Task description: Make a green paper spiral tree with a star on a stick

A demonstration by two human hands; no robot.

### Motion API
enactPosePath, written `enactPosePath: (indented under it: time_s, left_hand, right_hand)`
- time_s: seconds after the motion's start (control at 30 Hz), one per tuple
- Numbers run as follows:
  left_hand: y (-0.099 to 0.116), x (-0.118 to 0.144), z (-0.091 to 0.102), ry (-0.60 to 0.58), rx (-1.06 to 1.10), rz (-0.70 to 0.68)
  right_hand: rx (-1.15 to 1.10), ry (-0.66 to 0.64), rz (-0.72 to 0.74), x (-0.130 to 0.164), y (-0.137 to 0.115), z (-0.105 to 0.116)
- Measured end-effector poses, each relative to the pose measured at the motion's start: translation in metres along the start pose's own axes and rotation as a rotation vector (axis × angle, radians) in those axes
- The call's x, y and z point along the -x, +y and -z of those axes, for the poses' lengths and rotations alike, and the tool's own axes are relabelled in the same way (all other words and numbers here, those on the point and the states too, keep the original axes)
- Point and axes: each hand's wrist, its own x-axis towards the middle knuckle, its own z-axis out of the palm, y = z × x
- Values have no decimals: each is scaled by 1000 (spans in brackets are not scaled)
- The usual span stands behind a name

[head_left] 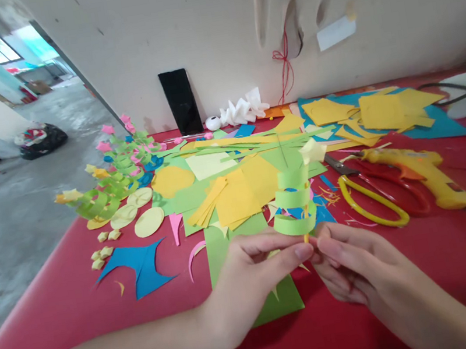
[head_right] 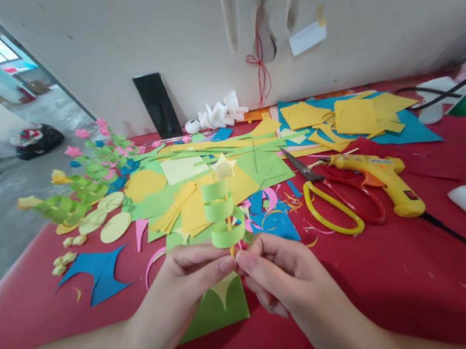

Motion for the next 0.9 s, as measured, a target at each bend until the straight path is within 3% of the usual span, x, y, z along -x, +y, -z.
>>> enactPosePath:
  time_s: [0.23,0.57,0.73,0.9]
  left_hand:
    - [2,0,-1,-230,76,3]
    - [3,0,0,-189,20,-31]
    - [2,1,0,-300,123,-4]
    - [0,0,0,-320,167,0]
  right_hand:
    - [-241,-151,-167,0,-1,-4]
    - [-308,-178,-194,-1,1,-3]
    - [-308,-182,-191,0,2,-2]
    - [-322,-167,-211,0,3,-3]
